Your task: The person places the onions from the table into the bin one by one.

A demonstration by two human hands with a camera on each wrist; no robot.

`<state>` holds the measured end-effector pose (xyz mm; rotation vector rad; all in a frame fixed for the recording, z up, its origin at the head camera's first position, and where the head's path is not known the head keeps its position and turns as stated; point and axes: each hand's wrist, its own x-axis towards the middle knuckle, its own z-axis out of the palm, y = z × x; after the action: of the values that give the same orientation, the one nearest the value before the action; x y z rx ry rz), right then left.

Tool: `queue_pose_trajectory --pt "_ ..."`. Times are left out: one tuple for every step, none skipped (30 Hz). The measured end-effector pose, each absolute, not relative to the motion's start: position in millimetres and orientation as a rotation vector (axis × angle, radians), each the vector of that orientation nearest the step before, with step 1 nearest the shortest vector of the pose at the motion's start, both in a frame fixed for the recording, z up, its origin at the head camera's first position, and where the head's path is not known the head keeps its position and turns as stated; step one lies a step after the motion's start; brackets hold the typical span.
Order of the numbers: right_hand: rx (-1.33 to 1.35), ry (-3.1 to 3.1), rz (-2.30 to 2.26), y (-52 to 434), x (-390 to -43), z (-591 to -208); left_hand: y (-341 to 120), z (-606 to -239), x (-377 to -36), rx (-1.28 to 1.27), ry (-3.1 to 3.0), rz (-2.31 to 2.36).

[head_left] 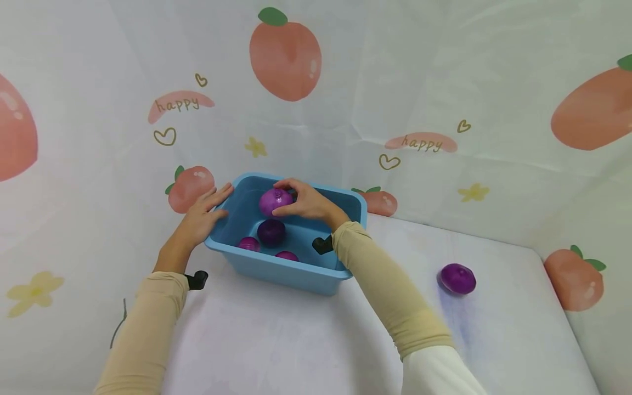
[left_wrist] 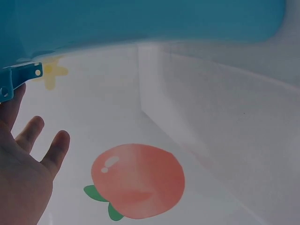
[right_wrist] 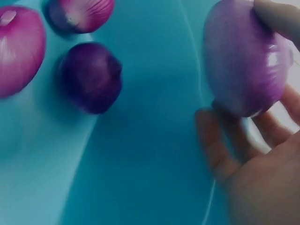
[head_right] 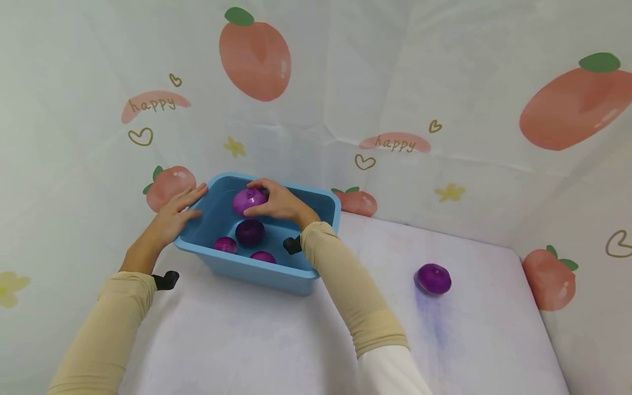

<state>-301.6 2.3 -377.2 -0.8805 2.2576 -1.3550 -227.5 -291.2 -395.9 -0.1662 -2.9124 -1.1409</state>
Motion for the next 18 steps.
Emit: queue_pose_trajectory --pt "-0.872 2.258 -1.349 1.8 -302.6 -378.5 -291.0 -396.0 -227.8 -0.169 -2.908 -1.147" --pt "-0.859 2.264 -1.335 1.5 -303.7 -379.8 -290.5 -396.2 -228.0 -0.168 -2.908 -1.146" --pt "-0.842 2.271 -1.318 1.7 -304.4 -381.0 -289.9 -396.4 -228.3 -0.168 -2.909 -1.147" --pt "-0.824 2.281 -1.296 1.8 -305.0 -383.0 -289.4 -396.7 -228.1 -0.167 -2.910 -1.149" --pt "-0.806 2.299 -1.267 2.5 -305.3 -384.8 -289.0 -396.8 -228.1 -0.166 -2.912 -1.148" --pt "-0.788 2.320 -1.229 3.5 -305.8 -386.5 -288.4 -396.5 -228.2 -0.166 -2.915 -1.149" --pt "-0.772 2.339 -1.191 4.7 -306.0 -388.0 -288.2 -396.1 -228.3 -0.165 -2.916 -1.150" --pt "-0.756 2.352 -1.156 6.0 -306.2 -389.2 -288.2 -395.4 -228.2 -0.160 -2.921 -1.146" --pt "-0.745 2.360 -1.122 7.2 -306.5 -390.4 -288.6 -394.5 -228.2 -0.155 -2.923 -1.145" --pt "-0.739 2.369 -1.085 8.1 -307.0 -391.7 -289.1 -393.5 -228.1 -0.152 -2.923 -1.145" --pt "-0.735 2.379 -1.039 9.0 -307.3 -392.7 -289.6 -392.6 -228.1 -0.151 -2.920 -1.146" --pt "-0.727 2.383 -0.995 9.7 -307.5 -393.9 -290.1 -392.2 -228.2 -0.151 -2.915 -1.150" --pt "-0.715 2.386 -0.944 10.5 -307.4 -395.0 -290.4 -392.0 -228.2 -0.151 -2.912 -1.150" --pt "-0.695 2.385 -0.891 11.3 -307.4 -396.3 -290.5 -392.1 -228.2 -0.153 -2.909 -1.149" --pt "-0.675 2.383 -0.841 12.1 -307.2 -397.6 -290.5 -392.4 -228.1 -0.155 -2.908 -1.147" --pt "-0.659 2.377 -0.800 12.8 -306.9 -399.0 -290.4 -393.0 -228.1 -0.160 -2.905 -1.149" --pt "-0.642 2.370 -0.765 13.4 -306.7 -400.4 -290.4 -393.7 -227.8 -0.161 -2.904 -1.147" --pt "-0.627 2.358 -0.745 13.9 -306.2 -401.8 -290.3 -394.6 -227.5 -0.161 -2.906 -1.144"
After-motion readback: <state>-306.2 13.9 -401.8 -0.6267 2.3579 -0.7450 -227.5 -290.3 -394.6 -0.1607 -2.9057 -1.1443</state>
